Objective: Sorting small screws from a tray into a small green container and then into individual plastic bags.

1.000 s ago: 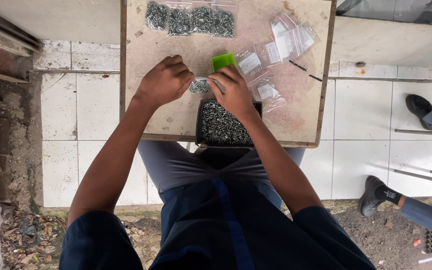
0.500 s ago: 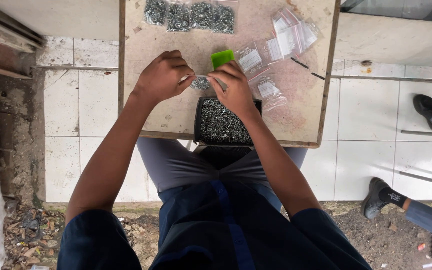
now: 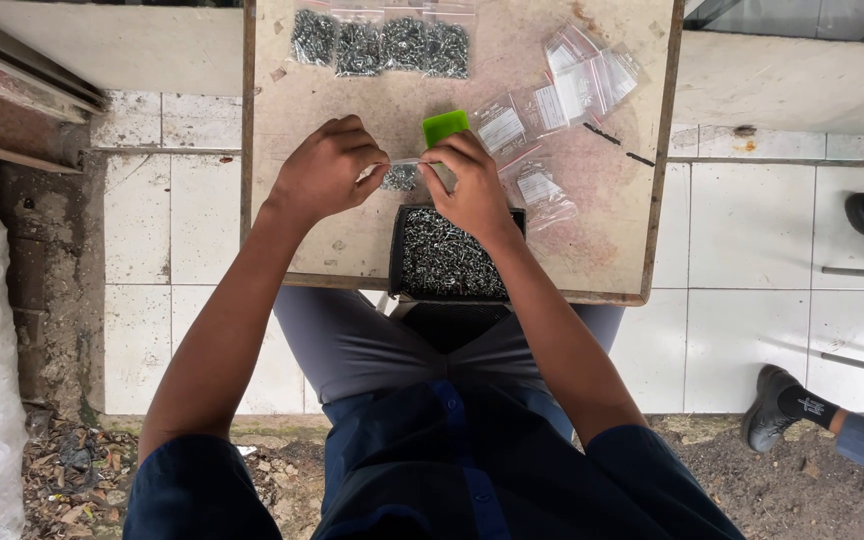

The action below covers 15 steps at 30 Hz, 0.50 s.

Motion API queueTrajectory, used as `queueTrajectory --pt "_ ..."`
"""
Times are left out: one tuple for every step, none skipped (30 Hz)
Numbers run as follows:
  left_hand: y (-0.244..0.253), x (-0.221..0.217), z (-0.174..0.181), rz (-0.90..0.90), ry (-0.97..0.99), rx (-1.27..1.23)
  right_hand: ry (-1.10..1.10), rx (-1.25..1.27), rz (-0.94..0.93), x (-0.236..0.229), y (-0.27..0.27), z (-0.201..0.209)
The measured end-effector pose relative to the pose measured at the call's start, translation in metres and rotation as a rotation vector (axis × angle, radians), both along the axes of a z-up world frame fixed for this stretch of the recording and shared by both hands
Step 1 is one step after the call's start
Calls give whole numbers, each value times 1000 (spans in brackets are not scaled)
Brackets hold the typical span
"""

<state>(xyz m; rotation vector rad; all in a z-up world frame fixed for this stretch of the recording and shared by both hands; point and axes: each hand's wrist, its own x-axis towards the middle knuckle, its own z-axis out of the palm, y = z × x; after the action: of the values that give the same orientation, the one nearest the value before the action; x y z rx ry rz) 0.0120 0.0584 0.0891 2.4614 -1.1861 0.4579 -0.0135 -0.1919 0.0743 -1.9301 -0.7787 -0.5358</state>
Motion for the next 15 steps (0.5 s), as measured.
queueTrajectory --pt "-3 -2 7 1 -2 1 -2 1 1 0 0 -3" --pt "-6 -4 14 13 8 -9 -4 4 2 1 0 -6" --pt "-9 -6 21 26 18 -20 -7 7 3 1 -1 -8" --pt "-15 -4 19 24 16 -20 -8 7 1 1 -1 -9" --pt "-21 -3 18 6 25 -45 -15 5 -4 1 -1 -10" --pt "-27 -2 17 -7 32 -73 -24 1 -4 2 -1 -11" --pt "-31 -2 8 -6 28 -75 -28 -1 -2 1 -1 -24" --pt "-37 3 2 -7 22 -55 -19 -27 -17 6 -3 -34" --pt "-42 8 -4 -8 15 -35 -11 -52 -33 10 -4 -43" --pt "-42 10 -4 -11 -4 -41 -30 -57 -36 10 -3 -34" --pt "-41 14 -5 -10 -10 -34 -26 -39 -26 9 -3 -24" --pt "-41 10 -9 -10 -2 -28 -9 -22 -16 0 -2 -19" --pt "-43 13 -10 -14 -7 -33 -14 -27 -20 0 -4 -12" --pt "-41 12 -11 3 -27 -6 -10 -26 -16 -2 -2 -7" --pt "-40 12 -12 20 -47 21 -7 -25 -12 -3 0 -3"
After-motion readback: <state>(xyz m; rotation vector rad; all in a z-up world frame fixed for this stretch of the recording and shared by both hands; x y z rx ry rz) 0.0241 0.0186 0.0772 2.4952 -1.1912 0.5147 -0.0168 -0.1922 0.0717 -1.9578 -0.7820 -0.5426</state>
